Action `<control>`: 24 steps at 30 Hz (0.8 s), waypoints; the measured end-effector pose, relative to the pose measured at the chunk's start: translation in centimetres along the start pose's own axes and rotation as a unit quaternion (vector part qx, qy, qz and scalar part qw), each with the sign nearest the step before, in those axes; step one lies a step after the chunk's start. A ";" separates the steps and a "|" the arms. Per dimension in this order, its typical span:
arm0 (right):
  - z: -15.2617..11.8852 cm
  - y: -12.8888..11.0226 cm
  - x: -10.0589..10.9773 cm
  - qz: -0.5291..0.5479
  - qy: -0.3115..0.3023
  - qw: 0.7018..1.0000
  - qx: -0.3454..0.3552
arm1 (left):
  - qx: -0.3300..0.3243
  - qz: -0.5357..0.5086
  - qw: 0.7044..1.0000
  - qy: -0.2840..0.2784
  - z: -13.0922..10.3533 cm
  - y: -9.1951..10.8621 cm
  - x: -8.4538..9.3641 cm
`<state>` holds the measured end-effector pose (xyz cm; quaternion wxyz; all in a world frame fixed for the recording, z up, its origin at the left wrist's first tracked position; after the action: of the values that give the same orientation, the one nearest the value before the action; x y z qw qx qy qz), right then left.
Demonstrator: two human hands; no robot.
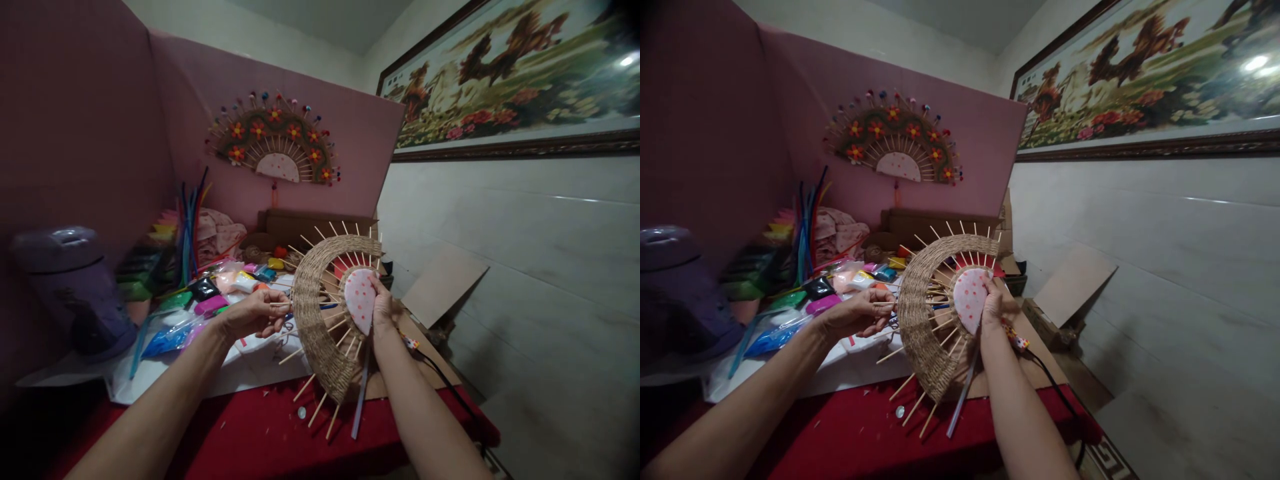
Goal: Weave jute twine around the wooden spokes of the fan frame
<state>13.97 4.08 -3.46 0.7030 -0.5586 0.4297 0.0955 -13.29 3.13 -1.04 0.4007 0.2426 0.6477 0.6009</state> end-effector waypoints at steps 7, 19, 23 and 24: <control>0.0 0.0 -0.1 0.022 0.012 1.000 -0.004 | 0.003 -0.001 1.000 0.012 0.1 -0.2 0.0; -0.1 0.1 -0.2 0.012 0.023 0.999 -0.019 | 0.000 0.002 0.999 0.037 0.1 0.2 -0.2; -0.2 0.1 -0.2 0.011 0.031 0.999 -0.034 | -0.004 0.005 0.999 0.044 0.1 0.2 -0.1; -0.2 0.1 -0.2 0.009 0.025 0.999 -0.027 | -0.003 0.006 0.999 0.046 0.1 0.2 -0.1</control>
<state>13.69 4.00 -3.43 0.6760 -0.5755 0.4493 0.0994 -13.21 3.12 -0.78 0.3675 0.2176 0.6621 0.6159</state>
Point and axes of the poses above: each hand's wrist, its own z-axis towards the middle knuckle, its own x-axis out of the back of the hand, y = z × x, the point moved 2 cm from there along z, towards the middle knuckle, and after that the axes turned 3 degrees about -x, right-handed, at the moved point
